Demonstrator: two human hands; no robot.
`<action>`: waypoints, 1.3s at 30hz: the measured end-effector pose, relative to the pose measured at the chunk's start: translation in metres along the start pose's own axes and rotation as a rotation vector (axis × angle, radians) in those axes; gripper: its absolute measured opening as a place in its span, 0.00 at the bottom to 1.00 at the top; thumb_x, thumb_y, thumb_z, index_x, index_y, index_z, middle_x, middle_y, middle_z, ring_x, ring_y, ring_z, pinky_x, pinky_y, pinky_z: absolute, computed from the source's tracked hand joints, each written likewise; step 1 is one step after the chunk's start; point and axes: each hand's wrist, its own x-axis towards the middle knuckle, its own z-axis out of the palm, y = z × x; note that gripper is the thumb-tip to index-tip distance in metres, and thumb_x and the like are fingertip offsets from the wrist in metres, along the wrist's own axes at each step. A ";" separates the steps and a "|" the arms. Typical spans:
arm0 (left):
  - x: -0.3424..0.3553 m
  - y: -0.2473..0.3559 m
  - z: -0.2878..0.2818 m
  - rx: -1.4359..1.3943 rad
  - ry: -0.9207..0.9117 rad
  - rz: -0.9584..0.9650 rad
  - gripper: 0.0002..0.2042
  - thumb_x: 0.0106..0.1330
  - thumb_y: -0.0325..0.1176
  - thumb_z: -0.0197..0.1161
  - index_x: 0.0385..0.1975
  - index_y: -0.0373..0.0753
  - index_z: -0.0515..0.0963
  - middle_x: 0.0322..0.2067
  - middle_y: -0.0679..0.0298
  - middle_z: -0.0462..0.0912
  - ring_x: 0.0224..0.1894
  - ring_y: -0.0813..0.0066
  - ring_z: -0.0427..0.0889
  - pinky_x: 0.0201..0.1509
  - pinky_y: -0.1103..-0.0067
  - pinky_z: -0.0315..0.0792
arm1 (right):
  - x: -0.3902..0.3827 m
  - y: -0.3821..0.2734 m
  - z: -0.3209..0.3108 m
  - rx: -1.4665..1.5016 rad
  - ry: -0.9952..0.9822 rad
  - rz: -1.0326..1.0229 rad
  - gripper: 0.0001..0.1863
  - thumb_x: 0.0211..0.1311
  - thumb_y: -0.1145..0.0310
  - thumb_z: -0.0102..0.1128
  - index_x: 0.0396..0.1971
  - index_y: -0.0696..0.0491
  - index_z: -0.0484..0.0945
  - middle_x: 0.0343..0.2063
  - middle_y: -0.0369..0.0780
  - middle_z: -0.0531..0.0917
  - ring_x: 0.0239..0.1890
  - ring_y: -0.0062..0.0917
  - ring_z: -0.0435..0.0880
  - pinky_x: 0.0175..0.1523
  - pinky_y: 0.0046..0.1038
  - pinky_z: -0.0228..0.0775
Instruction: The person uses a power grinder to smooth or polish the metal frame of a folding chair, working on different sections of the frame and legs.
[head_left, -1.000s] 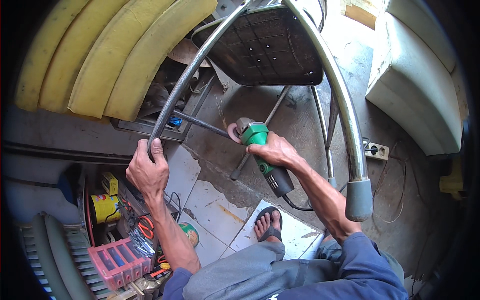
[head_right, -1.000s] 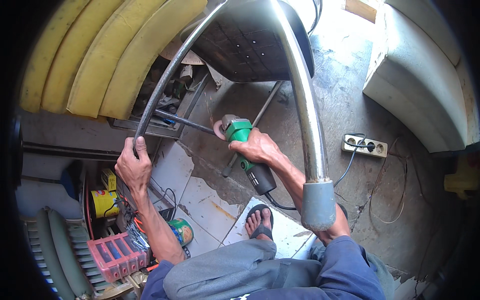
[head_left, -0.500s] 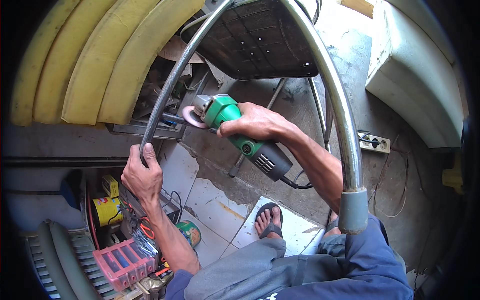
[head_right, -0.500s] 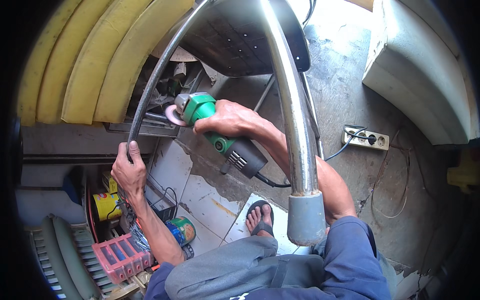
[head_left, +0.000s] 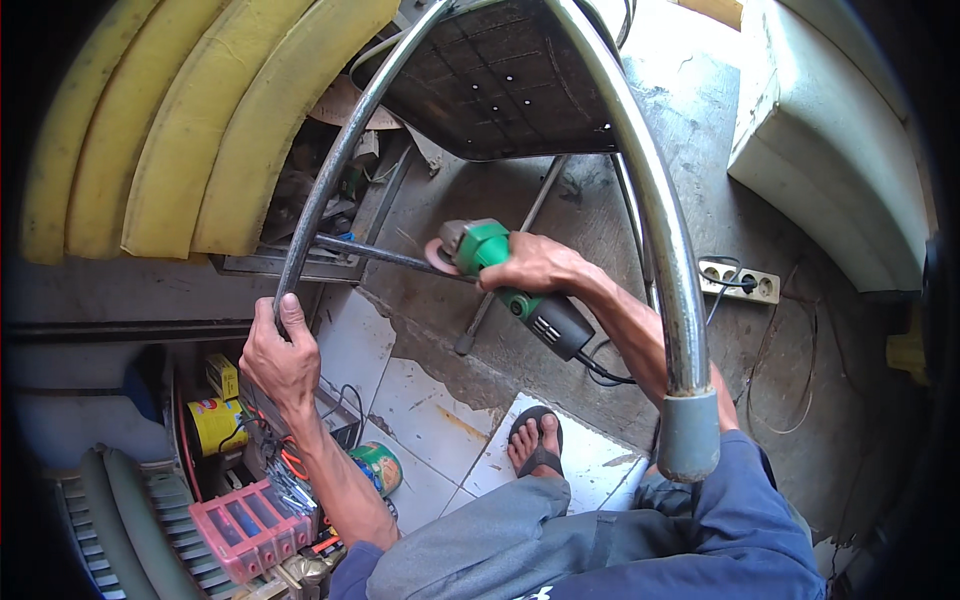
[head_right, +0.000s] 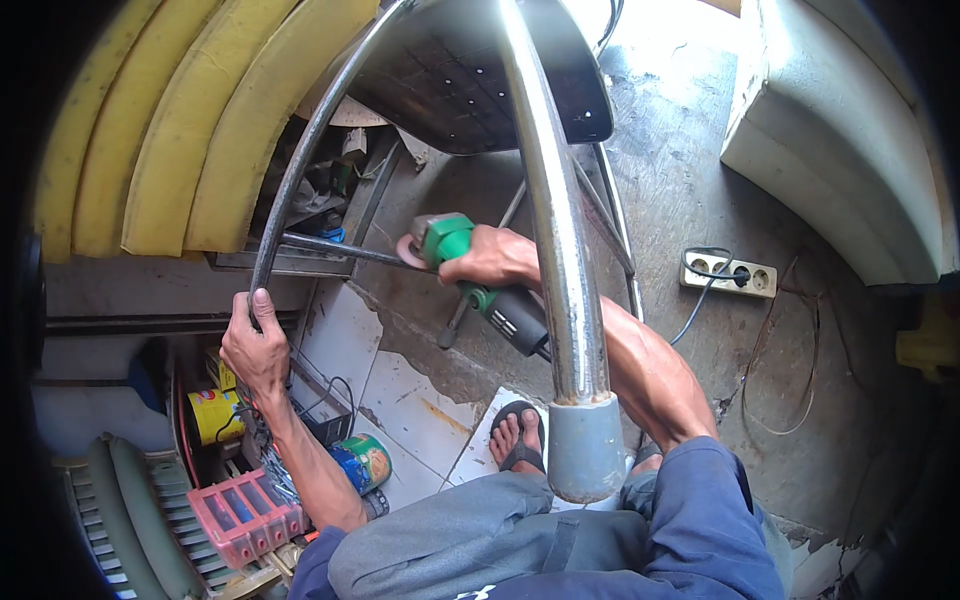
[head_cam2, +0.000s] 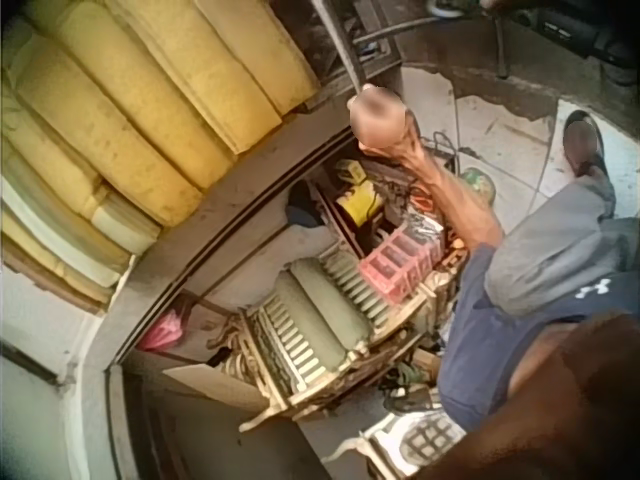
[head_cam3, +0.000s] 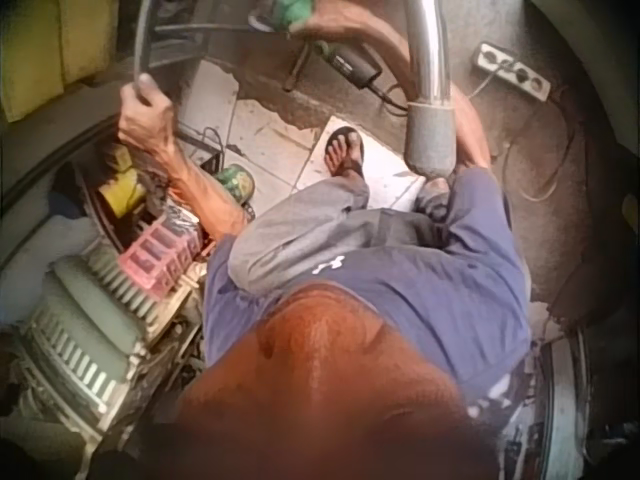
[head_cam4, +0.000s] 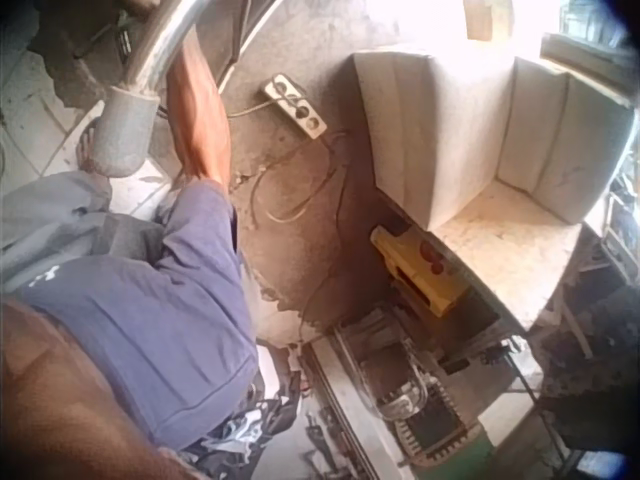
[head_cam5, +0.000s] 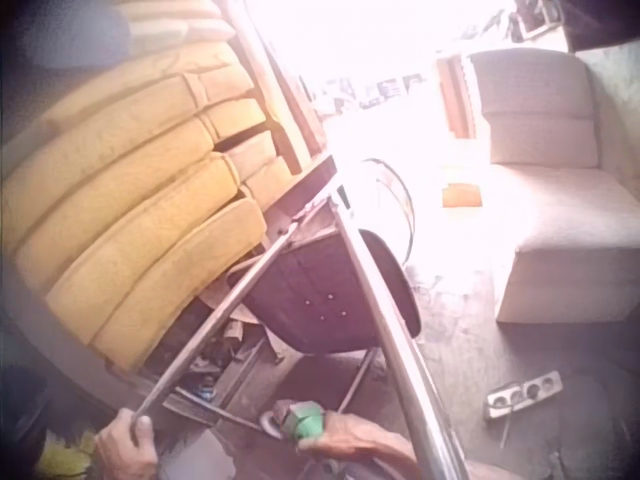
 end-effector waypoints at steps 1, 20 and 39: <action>0.002 0.005 0.005 -0.024 0.000 0.011 0.22 0.80 0.53 0.52 0.34 0.37 0.74 0.26 0.49 0.82 0.32 0.40 0.82 0.34 0.57 0.73 | -0.010 -0.016 -0.011 0.015 0.018 -0.056 0.36 0.45 0.41 0.68 0.41 0.61 0.86 0.35 0.51 0.88 0.37 0.38 0.88 0.44 0.38 0.77; 0.001 0.001 -0.001 -0.008 0.013 0.002 0.22 0.80 0.53 0.51 0.35 0.38 0.75 0.26 0.46 0.81 0.32 0.36 0.81 0.34 0.56 0.72 | 0.008 0.008 -0.012 0.115 -0.103 0.076 0.35 0.43 0.39 0.71 0.36 0.61 0.89 0.30 0.47 0.88 0.30 0.32 0.86 0.39 0.34 0.75; -0.003 0.005 -0.002 -0.001 0.009 0.006 0.21 0.80 0.52 0.53 0.34 0.38 0.74 0.27 0.50 0.81 0.32 0.39 0.82 0.34 0.57 0.73 | -0.012 0.002 0.015 -0.029 0.098 0.034 0.49 0.45 0.40 0.68 0.53 0.75 0.75 0.42 0.62 0.86 0.46 0.51 0.89 0.51 0.42 0.79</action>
